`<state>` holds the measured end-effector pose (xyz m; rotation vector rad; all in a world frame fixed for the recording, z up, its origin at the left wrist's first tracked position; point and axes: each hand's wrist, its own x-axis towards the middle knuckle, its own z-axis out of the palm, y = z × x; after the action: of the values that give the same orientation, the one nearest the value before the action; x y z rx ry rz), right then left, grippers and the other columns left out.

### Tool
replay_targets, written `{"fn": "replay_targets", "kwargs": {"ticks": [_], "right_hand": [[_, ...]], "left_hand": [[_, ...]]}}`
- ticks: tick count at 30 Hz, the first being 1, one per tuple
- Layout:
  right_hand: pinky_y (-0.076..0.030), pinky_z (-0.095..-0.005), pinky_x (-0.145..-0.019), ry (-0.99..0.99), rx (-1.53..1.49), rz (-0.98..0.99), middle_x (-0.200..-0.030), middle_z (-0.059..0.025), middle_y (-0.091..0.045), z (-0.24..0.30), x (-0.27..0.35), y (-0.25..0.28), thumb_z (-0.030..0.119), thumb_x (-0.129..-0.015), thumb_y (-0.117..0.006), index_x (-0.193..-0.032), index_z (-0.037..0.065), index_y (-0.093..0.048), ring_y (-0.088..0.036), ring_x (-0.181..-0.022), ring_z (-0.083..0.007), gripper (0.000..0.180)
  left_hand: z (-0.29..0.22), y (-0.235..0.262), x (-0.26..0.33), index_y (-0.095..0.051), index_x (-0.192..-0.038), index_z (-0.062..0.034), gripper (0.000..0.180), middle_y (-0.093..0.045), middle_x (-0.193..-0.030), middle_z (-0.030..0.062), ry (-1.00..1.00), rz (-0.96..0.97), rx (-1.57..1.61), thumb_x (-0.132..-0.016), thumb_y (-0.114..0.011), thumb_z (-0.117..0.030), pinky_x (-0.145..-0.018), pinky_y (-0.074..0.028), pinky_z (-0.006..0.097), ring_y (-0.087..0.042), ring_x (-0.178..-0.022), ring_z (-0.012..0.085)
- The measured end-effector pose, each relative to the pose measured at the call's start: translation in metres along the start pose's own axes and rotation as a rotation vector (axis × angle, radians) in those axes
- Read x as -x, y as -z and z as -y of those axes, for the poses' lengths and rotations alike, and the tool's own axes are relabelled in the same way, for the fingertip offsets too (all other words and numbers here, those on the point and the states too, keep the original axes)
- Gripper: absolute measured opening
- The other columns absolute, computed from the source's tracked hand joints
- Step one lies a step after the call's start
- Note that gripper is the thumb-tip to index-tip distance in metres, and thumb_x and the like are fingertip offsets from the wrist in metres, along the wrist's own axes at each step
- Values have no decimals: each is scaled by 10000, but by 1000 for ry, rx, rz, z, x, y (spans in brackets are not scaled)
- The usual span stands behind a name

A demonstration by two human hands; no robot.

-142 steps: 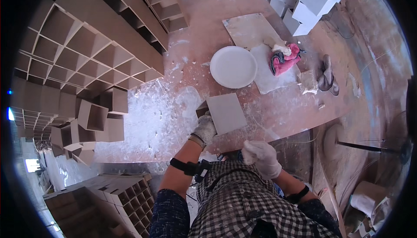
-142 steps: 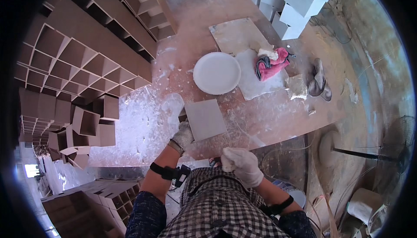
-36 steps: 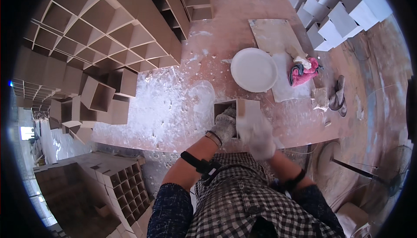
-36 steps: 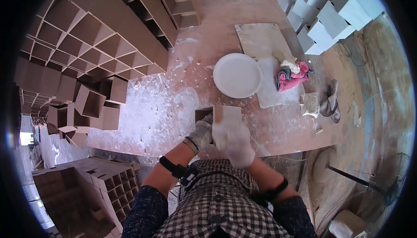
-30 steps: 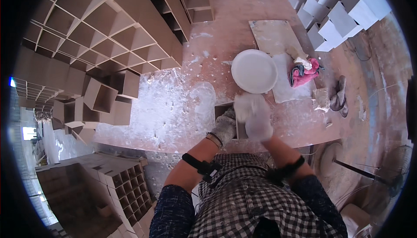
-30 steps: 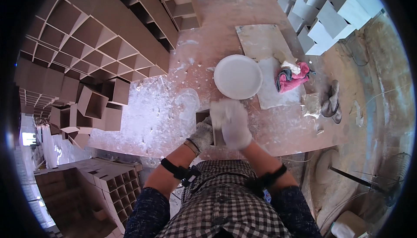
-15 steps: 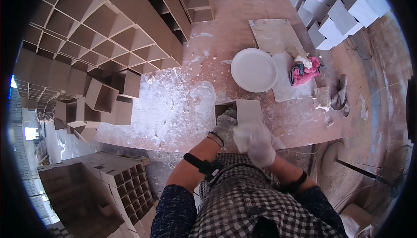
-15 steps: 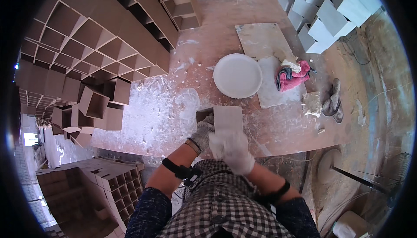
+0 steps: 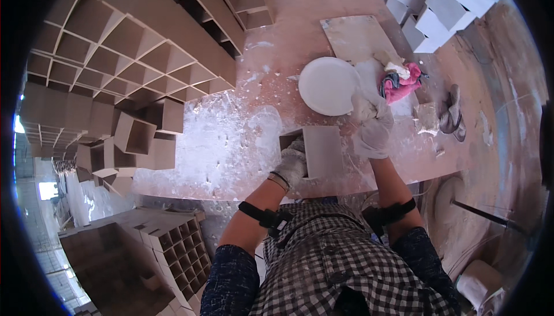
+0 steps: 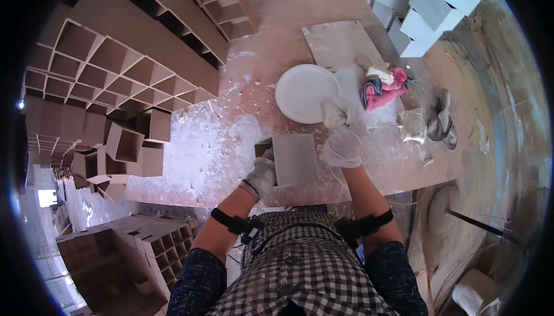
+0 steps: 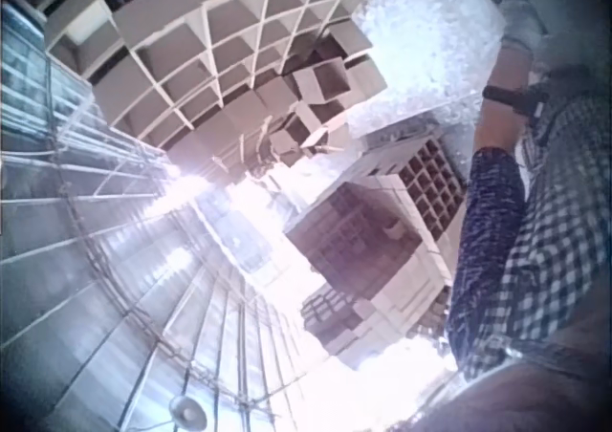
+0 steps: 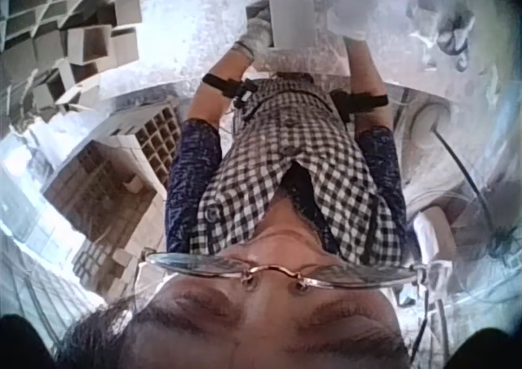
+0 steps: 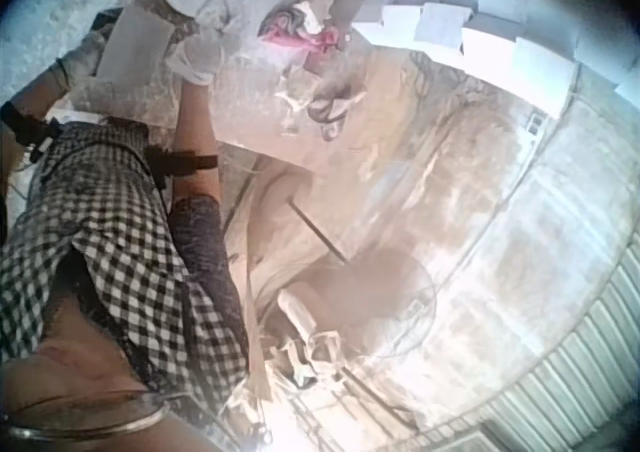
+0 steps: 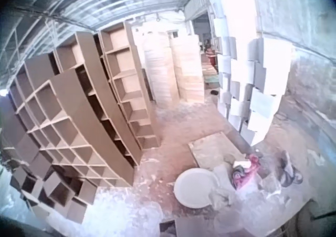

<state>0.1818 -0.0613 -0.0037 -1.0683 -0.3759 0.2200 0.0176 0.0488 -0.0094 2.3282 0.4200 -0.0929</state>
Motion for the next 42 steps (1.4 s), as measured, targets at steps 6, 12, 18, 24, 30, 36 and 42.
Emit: {"fn": "replay_targets", "kwargs": {"ticks": [6,12,18,24,30,36,42], "right_hand": [[-420,-249,-615,-216,29,368,-784,-31,-542,4,11,0,-49,-842,-473,-922,10,-579,-507,-683,-112,145],[-361,-218,-523,-719,-302,183,-617,8,-480,35,74,17,143,-913,-511,-688,24,-564,-460,-562,-79,260],[-369,-214,-520,-701,-252,168,-613,1,-473,56,133,29,150,-902,-552,-713,12,-570,-463,-552,-89,235],[-392,-240,-563,-192,62,244,-656,-6,-492,53,46,-9,60,-899,-536,-777,15,-570,-472,-620,-91,134],[-417,-301,-579,-117,247,189,-674,-53,-546,30,47,-59,14,-832,-505,-721,43,-527,-557,-652,-161,117],[-455,-344,-579,-372,387,589,-667,-93,-564,63,127,-10,109,-795,-570,-773,27,-582,-585,-652,-225,85],[-426,-276,-611,-287,60,141,-772,-63,-577,79,164,15,63,-853,-549,-920,-5,-617,-553,-698,-129,117]], "left_hand": [[23,-28,-16,-518,-1240,-73,354,-540,-1222,103,174,122,113,-911,-524,-205,-900,-454,314,-543,-1099,230],[-5,-1,-13,-493,-1253,-53,397,-524,-1277,133,174,221,158,-935,-461,-287,-950,-427,333,-496,-1187,257],[77,-56,-18,-498,-1261,-67,419,-519,-1277,151,332,38,571,-903,-513,-283,-952,-430,352,-500,-1183,269],[39,-25,-16,-494,-1272,-85,444,-505,-1291,155,83,119,246,-892,-524,-312,-962,-420,356,-492,-1188,280],[52,-35,-18,-484,-1285,-89,455,-499,-1299,156,159,88,565,-894,-498,-323,-995,-388,364,-470,-1210,295],[31,-12,-13,-495,-1272,-86,453,-531,-1257,149,-196,18,-212,-888,-484,-326,-944,-428,360,-512,-1155,302],[39,10,-12,-505,-1263,-61,463,-606,-1134,102,585,62,1248,-949,-422,-391,-811,-507,365,-612,-970,245]]}}
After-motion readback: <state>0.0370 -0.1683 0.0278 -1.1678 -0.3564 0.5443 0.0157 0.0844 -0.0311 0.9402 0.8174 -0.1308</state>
